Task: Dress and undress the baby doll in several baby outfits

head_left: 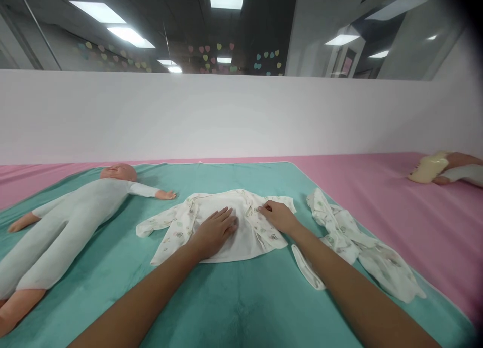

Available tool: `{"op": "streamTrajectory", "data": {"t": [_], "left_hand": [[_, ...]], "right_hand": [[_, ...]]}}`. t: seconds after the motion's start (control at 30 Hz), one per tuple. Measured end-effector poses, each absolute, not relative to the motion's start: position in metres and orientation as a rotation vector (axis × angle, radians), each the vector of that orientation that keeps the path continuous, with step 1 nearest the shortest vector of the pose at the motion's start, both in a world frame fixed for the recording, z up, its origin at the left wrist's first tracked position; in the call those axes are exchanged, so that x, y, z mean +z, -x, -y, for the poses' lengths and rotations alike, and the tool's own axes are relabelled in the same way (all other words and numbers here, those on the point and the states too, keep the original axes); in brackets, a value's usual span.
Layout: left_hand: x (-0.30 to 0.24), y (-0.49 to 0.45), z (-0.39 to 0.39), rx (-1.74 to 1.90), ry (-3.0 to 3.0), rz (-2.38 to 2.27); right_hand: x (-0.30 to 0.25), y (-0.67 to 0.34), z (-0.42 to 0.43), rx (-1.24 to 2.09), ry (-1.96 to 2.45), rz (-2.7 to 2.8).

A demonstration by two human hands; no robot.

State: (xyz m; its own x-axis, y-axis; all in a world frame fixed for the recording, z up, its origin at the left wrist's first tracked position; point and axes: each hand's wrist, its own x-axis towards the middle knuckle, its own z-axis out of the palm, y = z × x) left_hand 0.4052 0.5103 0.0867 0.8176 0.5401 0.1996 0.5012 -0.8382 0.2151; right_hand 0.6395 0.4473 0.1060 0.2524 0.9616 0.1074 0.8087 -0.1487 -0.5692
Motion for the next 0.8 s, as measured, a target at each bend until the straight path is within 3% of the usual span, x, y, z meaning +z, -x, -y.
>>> {"op": "streamTrajectory", "data": {"t": [0.4, 0.63, 0.8], "left_hand": [[0.086, -0.405, -0.512, 0.348, -2.824, -0.833], [0.085, -0.403, -0.513, 0.332, -2.829, -0.826], [0.084, -0.403, -0.514, 0.341, -2.838, -0.819]], "right_hand": [[0.103, -0.655, -0.450, 0.623, 1.927, 1.535], [0.104, -0.717, -0.448, 0.145, 2.404, 1.243], [0.103, -0.730, -0.445, 0.284, 2.328, 1.318]]}}
